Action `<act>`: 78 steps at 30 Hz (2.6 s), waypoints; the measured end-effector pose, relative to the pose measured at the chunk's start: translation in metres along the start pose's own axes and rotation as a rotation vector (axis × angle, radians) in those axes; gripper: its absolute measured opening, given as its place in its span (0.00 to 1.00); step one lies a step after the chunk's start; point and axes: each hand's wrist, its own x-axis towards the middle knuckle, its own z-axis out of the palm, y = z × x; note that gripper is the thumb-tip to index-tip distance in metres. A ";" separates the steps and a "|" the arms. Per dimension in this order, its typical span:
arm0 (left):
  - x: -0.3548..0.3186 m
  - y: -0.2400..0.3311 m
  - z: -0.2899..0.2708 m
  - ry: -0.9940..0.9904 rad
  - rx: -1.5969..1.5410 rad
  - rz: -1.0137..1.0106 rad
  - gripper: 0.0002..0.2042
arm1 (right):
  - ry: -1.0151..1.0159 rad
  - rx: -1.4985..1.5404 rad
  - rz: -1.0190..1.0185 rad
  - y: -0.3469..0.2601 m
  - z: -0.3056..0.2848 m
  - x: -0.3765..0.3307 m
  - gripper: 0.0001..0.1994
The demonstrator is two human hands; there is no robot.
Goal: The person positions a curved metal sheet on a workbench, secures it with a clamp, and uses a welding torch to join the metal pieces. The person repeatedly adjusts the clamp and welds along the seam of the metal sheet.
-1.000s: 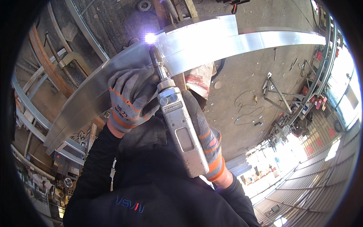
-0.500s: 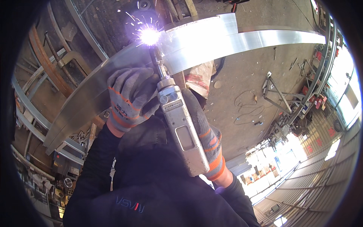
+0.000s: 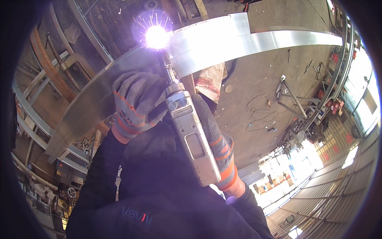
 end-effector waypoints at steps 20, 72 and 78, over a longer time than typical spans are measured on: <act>0.003 0.001 -0.001 0.056 -0.110 0.023 0.24 | -0.014 0.028 0.039 0.001 -0.006 -0.006 0.24; 0.003 0.000 0.004 0.094 -0.083 0.059 0.21 | 0.004 0.060 0.121 0.011 -0.013 -0.024 0.31; 0.001 0.001 0.005 0.095 -0.075 0.054 0.22 | 0.000 0.057 0.127 0.011 -0.015 -0.024 0.32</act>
